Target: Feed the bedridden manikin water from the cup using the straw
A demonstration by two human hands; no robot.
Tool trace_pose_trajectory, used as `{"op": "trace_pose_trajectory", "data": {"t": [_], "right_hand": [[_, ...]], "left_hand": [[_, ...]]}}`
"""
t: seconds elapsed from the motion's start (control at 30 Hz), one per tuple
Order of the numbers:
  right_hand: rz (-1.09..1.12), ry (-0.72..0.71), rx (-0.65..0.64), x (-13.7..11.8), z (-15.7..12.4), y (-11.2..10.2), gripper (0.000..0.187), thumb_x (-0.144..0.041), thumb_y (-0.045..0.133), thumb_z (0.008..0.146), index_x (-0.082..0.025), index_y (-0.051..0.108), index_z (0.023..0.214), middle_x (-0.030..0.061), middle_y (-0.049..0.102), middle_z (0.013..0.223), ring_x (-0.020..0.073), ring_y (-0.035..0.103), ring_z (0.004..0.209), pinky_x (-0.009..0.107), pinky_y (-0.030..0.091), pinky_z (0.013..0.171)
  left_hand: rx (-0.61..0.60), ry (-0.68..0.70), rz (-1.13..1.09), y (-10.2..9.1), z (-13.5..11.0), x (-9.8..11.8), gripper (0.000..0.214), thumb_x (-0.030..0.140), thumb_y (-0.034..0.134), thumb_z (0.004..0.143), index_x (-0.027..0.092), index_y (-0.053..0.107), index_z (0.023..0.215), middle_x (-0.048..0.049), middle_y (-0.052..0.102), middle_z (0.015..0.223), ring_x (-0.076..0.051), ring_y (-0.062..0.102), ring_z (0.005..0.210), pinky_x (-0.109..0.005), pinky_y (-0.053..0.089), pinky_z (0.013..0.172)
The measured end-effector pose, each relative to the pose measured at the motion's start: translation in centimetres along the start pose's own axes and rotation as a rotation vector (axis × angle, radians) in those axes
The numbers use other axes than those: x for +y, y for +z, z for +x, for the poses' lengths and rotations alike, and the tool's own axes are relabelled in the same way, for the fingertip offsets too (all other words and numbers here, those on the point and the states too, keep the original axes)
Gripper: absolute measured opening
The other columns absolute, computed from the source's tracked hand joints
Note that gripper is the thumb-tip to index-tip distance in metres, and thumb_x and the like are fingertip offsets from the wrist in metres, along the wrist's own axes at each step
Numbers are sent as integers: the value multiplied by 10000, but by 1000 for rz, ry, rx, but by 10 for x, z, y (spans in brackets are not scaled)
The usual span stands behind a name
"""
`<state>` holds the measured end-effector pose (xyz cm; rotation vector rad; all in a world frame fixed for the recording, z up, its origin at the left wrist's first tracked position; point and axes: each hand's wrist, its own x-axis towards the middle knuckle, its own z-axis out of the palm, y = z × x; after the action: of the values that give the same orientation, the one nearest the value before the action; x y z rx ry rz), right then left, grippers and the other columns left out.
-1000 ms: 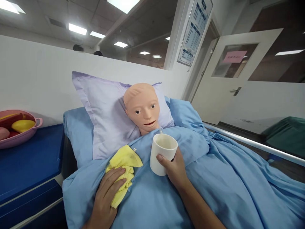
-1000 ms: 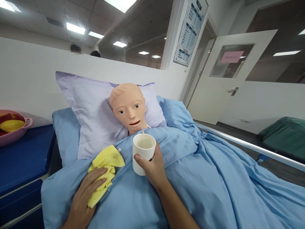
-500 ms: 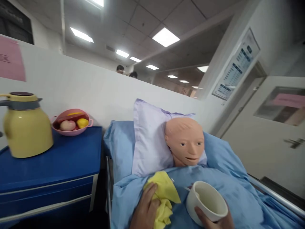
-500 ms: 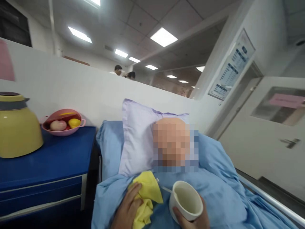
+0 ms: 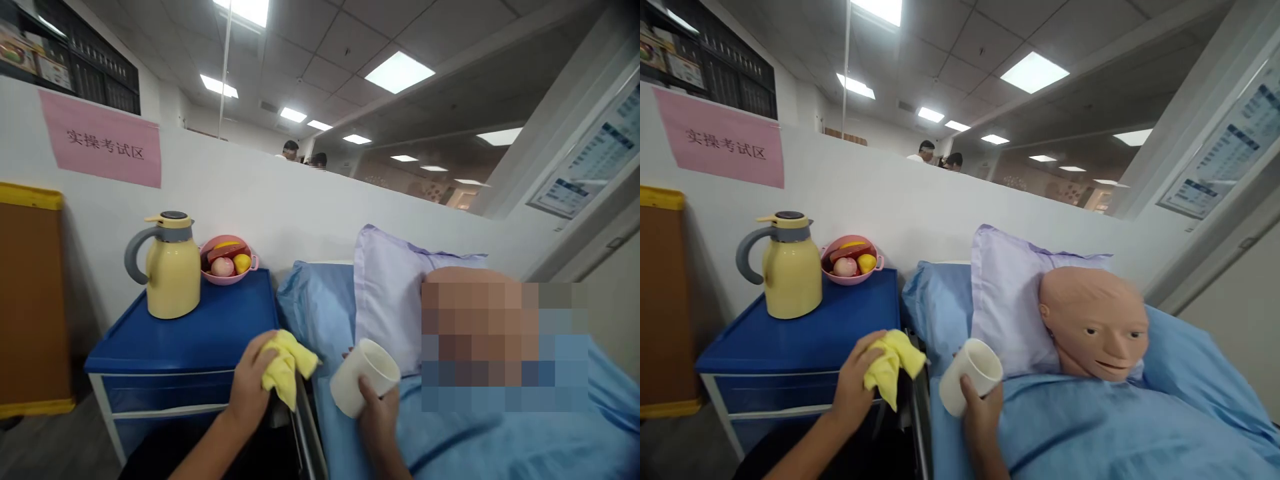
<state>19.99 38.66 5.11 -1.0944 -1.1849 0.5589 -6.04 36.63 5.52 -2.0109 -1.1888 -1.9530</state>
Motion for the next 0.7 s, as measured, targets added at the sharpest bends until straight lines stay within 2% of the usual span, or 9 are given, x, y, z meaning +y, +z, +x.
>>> {"op": "trace_pose_trajectory", "data": {"t": [0.07, 0.17, 0.23, 0.3, 0.37, 0.47, 0.53, 0.63, 0.7], "right_hand": [[53, 42, 7, -1, 2, 56, 665, -576, 731, 717, -168, 619, 1230, 121, 754, 1006, 352, 706, 947, 489, 567, 820], [95, 65, -49, -3, 6, 126, 672, -548, 760, 698, -171, 580, 1224, 132, 722, 1117, 315, 689, 987, 456, 551, 883], [107, 67, -89, -3, 8, 163, 631, -531, 768, 699, -173, 583, 1184, 121, 721, 1098, 293, 686, 969, 426, 548, 881], [106, 73, -104, 0, 11, 191, 582, -514, 779, 698, -176, 595, 1135, 107, 724, 1048, 283, 680, 939, 411, 544, 861], [99, 86, -99, 6, 15, 214, 552, -502, 796, 681, -182, 601, 1085, 97, 722, 1009, 282, 671, 916, 411, 537, 844], [93, 104, -70, 16, 26, 238, 546, -495, 809, 659, -188, 591, 1053, 96, 713, 1003, 288, 658, 923, 420, 520, 857], [97, 110, -42, 22, 35, 250, 572, -502, 796, 673, -185, 567, 1092, 107, 704, 1042, 288, 653, 948, 419, 513, 872], [101, 113, -16, 29, 47, 263, 635, -511, 795, 682, -182, 531, 1157, 126, 690, 1106, 293, 647, 997, 419, 505, 900], [102, 103, -26, 32, 52, 268, 681, -504, 811, 672, -183, 519, 1196, 136, 681, 1151, 300, 639, 1045, 422, 496, 928]], "left_hand": [[-36, -72, 164, -31, 13, -45, 387, -6, 462, 795, 202, 646, 1064, -101, 632, 1297, -217, 631, 1186, -386, 558, 987], [-176, -268, 358, -67, 24, -104, 561, -56, 375, 691, 179, 669, 1107, -116, 582, 1373, -234, 592, 1242, -411, 526, 1026], [-287, -354, 454, -78, 27, -131, 627, -66, 355, 688, 177, 660, 1178, -112, 517, 1462, -238, 526, 1330, -413, 487, 1079], [-402, -381, 537, -81, 28, -148, 657, -60, 356, 727, 194, 630, 1268, -89, 437, 1547, -244, 395, 1451, -423, 427, 1144], [-534, -373, 607, -76, 28, -157, 659, -38, 387, 769, 228, 601, 1333, -65, 379, 1597, -245, 258, 1528, -435, 352, 1202], [-673, -364, 669, -65, 29, -164, 619, 51, 483, 824, 247, 552, 1408, -86, 356, 1614, -273, 206, 1547, -468, 279, 1236], [-684, -379, 696, -57, 30, -166, 587, 203, 551, 876, 218, 499, 1460, -135, 344, 1613, -319, 213, 1539, -525, 251, 1236], [-697, -426, 755, -50, 32, -169, 656, 452, 564, 908, 203, 443, 1503, -172, 304, 1626, -362, 213, 1530, -580, 222, 1227], [-698, -455, 796, -46, 33, -170, 687, 520, 542, 913, 214, 424, 1517, -172, 294, 1630, -364, 225, 1523, -576, 212, 1227]]}}
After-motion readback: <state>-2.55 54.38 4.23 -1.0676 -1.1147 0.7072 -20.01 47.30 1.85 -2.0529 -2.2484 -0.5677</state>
